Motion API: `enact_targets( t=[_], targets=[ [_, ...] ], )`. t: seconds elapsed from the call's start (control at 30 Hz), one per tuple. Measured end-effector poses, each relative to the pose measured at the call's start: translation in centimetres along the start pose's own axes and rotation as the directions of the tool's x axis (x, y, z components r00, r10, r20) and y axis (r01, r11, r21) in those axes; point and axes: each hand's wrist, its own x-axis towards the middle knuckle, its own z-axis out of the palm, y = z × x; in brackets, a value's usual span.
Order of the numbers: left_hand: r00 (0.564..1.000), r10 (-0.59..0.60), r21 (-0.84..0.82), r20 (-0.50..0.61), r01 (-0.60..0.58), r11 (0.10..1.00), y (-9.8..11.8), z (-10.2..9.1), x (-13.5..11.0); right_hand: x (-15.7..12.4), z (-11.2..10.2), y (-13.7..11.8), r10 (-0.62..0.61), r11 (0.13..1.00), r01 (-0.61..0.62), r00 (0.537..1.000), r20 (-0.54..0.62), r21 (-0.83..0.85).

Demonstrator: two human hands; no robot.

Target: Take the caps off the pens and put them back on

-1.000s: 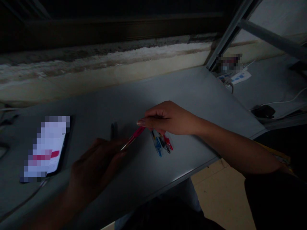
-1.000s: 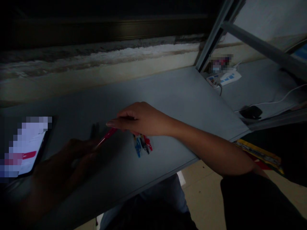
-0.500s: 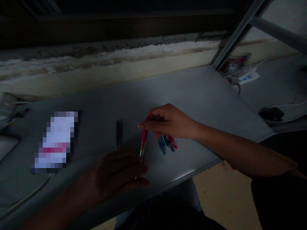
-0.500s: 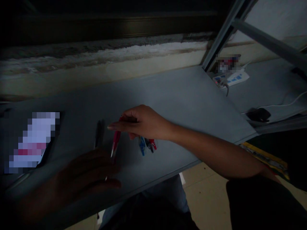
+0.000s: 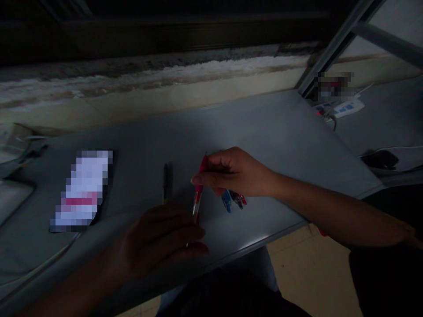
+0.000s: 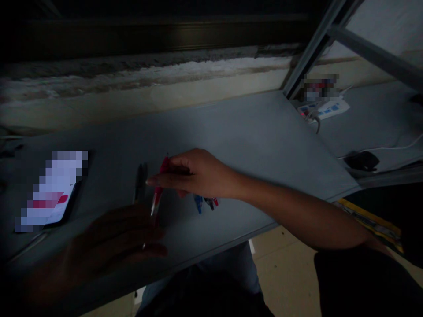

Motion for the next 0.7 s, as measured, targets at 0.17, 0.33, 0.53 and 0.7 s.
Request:
enact_targets(
  t=[0.17, 0.33, 0.53, 0.7],
  targets=[
    [0.999, 0.022, -0.034, -0.032, -0.023, 0.999, -0.5, 1.1, -0.8, 0.0, -0.2, 0.1, -0.006, 0.997, 0.010, 0.999, 0.040, -0.083],
    [0.999, 0.000, -0.049, -0.051, -0.002, 0.999, -0.9, 1.8, -1.6, -0.1, -0.4, 0.1, -0.002, 0.995, 0.008, 0.998, 0.063, -0.100],
    [0.999, 0.014, -0.065, -0.041, -0.017, 0.998, -0.9, 1.8, -1.6, -0.1, -0.3, 0.2, -0.017, 0.991, 0.030, 0.995, 0.095, -0.132],
    [0.999, -0.008, -0.049, -0.042, 0.006, 0.999, -0.8, 1.7, -1.2, 0.0, -0.3, 0.4, -0.018, 0.993, 0.033, 0.992, 0.123, -0.116]
  ],
)
